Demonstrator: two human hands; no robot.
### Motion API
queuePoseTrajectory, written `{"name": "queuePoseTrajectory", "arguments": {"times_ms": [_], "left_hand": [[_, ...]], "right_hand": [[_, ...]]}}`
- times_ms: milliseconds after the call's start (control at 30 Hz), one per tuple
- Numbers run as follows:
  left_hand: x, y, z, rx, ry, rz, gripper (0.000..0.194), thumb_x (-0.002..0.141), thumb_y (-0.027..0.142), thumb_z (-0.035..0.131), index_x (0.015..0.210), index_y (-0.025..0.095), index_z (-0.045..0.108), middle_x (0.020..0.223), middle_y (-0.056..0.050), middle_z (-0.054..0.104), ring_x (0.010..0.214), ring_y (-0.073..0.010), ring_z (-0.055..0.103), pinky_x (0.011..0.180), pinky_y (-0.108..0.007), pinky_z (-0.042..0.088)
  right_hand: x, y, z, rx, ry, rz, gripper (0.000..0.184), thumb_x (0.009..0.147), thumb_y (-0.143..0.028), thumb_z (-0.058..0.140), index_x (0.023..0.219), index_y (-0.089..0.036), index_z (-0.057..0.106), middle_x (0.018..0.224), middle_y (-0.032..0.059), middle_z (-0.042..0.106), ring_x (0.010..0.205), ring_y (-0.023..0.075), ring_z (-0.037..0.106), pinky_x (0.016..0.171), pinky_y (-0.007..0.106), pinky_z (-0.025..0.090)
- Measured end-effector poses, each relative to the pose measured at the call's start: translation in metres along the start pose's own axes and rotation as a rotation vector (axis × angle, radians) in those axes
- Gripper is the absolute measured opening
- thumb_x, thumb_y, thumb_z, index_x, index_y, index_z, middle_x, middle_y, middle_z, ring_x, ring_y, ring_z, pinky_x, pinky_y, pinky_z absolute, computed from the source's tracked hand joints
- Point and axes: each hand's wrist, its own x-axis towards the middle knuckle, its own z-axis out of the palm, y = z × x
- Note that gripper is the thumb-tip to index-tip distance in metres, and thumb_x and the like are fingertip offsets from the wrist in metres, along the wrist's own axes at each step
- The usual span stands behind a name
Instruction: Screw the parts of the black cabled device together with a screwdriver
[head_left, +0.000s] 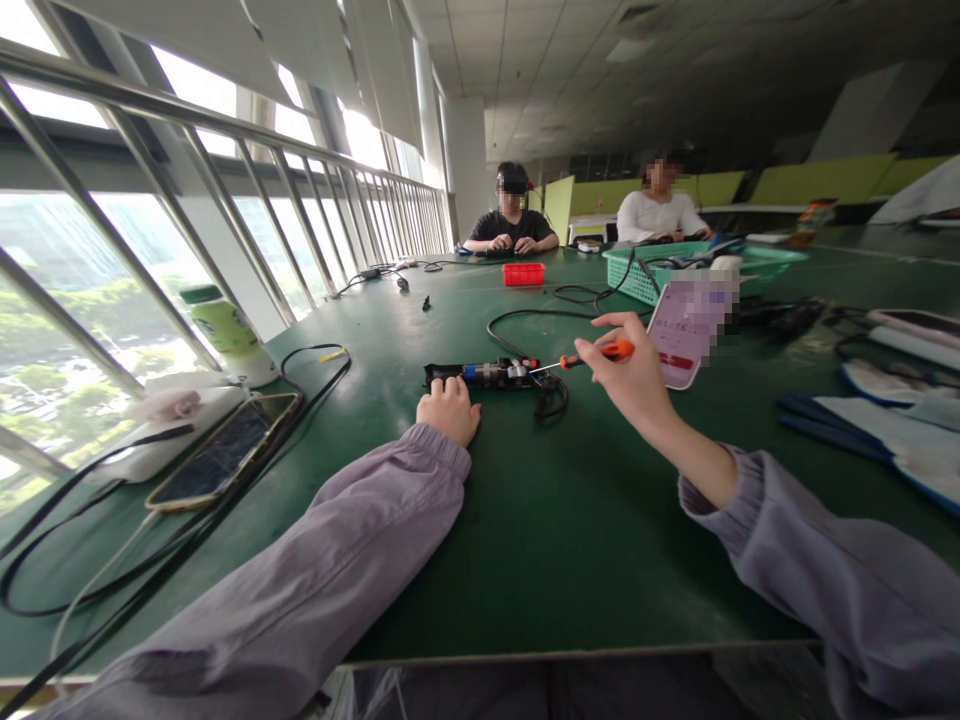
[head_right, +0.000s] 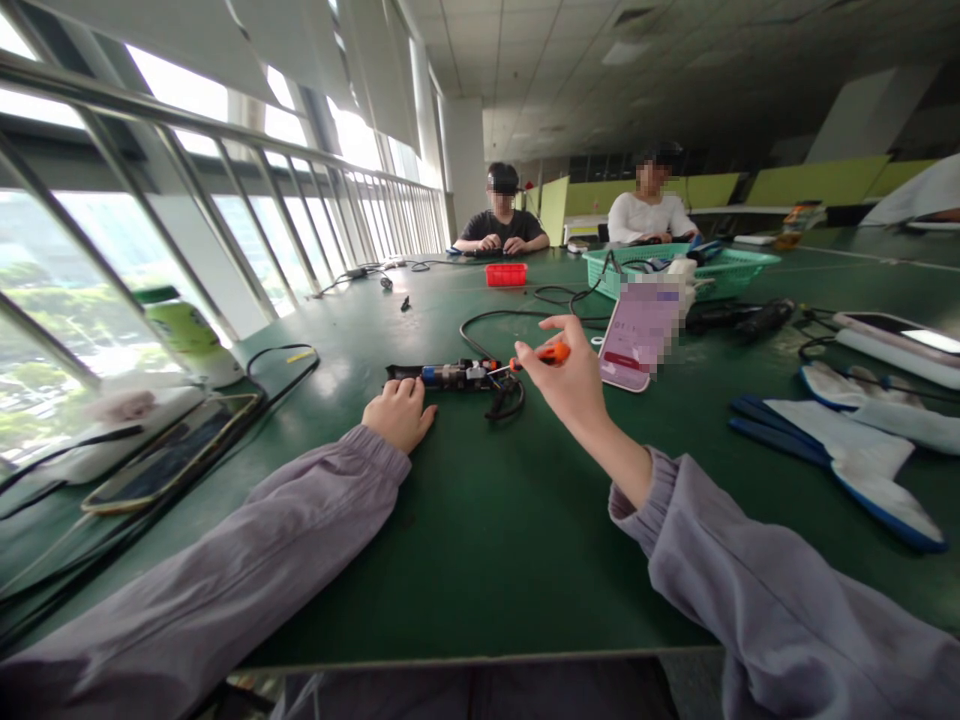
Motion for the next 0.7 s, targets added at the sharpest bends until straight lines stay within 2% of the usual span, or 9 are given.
{"name": "queuePoseTrajectory", "arguments": {"times_ms": [67, 133, 200, 267, 333, 467, 533, 600, 700], "left_hand": [[0.0008, 0.0000, 0.0001, -0.003, -0.004, 0.001, 0.050, 0.090, 0.033, 0.039, 0.132, 0.006, 0.043, 0.122, -0.016, 0.053, 0.114, -0.0272, 0.045, 0.083, -0.034, 0.047], [0.0013, -0.0001, 0.0002, -0.006, -0.012, -0.001, 0.049, 0.090, 0.034, 0.039, 0.131, 0.008, 0.043, 0.122, -0.015, 0.053, 0.114, -0.0269, 0.045, 0.083, -0.034, 0.047], [0.0013, -0.0002, 0.0004, -0.006, -0.012, -0.002, 0.049, 0.090, 0.034, 0.039, 0.132, 0.009, 0.043, 0.122, -0.015, 0.053, 0.114, -0.0267, 0.045, 0.083, -0.034, 0.047], [0.0010, -0.0003, 0.0008, -0.005, -0.005, 0.000, 0.049, 0.090, 0.034, 0.039, 0.132, 0.009, 0.043, 0.122, -0.015, 0.053, 0.114, -0.0267, 0.045, 0.083, -0.034, 0.047], [0.0004, -0.0004, 0.0013, -0.006, 0.010, 0.004, 0.049, 0.090, 0.034, 0.039, 0.131, 0.008, 0.043, 0.122, -0.015, 0.053, 0.114, -0.0267, 0.045, 0.083, -0.034, 0.047], [0.0001, -0.0006, 0.0026, -0.009, 0.012, 0.000, 0.049, 0.090, 0.034, 0.040, 0.131, 0.008, 0.044, 0.121, -0.015, 0.054, 0.113, -0.0270, 0.045, 0.083, -0.034, 0.047], [0.0004, -0.0008, 0.0032, -0.008, 0.017, 0.002, 0.049, 0.090, 0.034, 0.040, 0.131, 0.008, 0.044, 0.122, -0.015, 0.054, 0.114, -0.0272, 0.045, 0.083, -0.034, 0.047], [0.0006, -0.0008, 0.0034, -0.010, 0.019, 0.004, 0.050, 0.090, 0.034, 0.040, 0.131, 0.006, 0.044, 0.122, -0.016, 0.053, 0.114, -0.0274, 0.045, 0.083, -0.034, 0.047], [0.0005, -0.0005, 0.0026, -0.014, 0.017, 0.005, 0.050, 0.090, 0.034, 0.039, 0.131, 0.005, 0.043, 0.121, -0.016, 0.053, 0.113, -0.0274, 0.045, 0.083, -0.035, 0.047]], "right_hand": [[-0.0003, 0.0000, -0.0013, -0.057, -0.033, 0.043, 0.027, 0.073, -0.046, 0.059, 0.080, -0.020, 0.056, 0.054, -0.0044, 0.045, 0.049, 0.0117, 0.046, 0.047, 0.025, 0.037], [-0.0007, -0.0002, -0.0017, -0.071, -0.058, 0.042, 0.024, 0.075, -0.044, 0.056, 0.075, -0.020, 0.057, 0.051, -0.0045, 0.044, 0.046, 0.0110, 0.044, 0.045, 0.025, 0.035], [-0.0009, -0.0005, -0.0009, -0.034, -0.049, -0.004, 0.020, 0.073, -0.036, 0.059, 0.084, -0.020, 0.056, 0.058, -0.0040, 0.049, 0.049, 0.0108, 0.046, 0.047, 0.025, 0.037], [-0.0006, -0.0006, 0.0003, 0.003, -0.023, -0.065, 0.031, 0.067, -0.028, 0.063, 0.096, -0.021, 0.052, 0.070, -0.0031, 0.054, 0.057, 0.0114, 0.050, 0.053, 0.025, 0.041], [-0.0002, -0.0004, 0.0006, 0.008, 0.011, -0.090, 0.039, 0.066, -0.027, 0.064, 0.101, -0.022, 0.048, 0.073, -0.0032, 0.054, 0.062, 0.0123, 0.053, 0.057, 0.026, 0.043], [-0.0008, -0.0006, -0.0007, -0.067, -0.029, 0.019, 0.025, 0.073, -0.042, 0.059, 0.086, -0.022, 0.053, 0.055, -0.0055, 0.046, 0.049, 0.0118, 0.046, 0.049, 0.026, 0.037], [-0.0016, -0.0014, -0.0010, -0.068, -0.074, 0.051, 0.023, 0.076, -0.043, 0.056, 0.079, -0.021, 0.054, 0.053, -0.0051, 0.044, 0.045, 0.0105, 0.043, 0.046, 0.026, 0.035], [-0.0020, -0.0022, -0.0004, -0.029, -0.073, 0.024, 0.019, 0.074, -0.037, 0.058, 0.083, -0.021, 0.054, 0.058, -0.0047, 0.047, 0.048, 0.0102, 0.045, 0.048, 0.025, 0.037], [-0.0014, -0.0023, 0.0008, 0.022, -0.022, -0.066, 0.034, 0.066, -0.026, 0.063, 0.097, -0.022, 0.049, 0.071, -0.0037, 0.052, 0.058, 0.0114, 0.051, 0.055, 0.026, 0.042]]}}
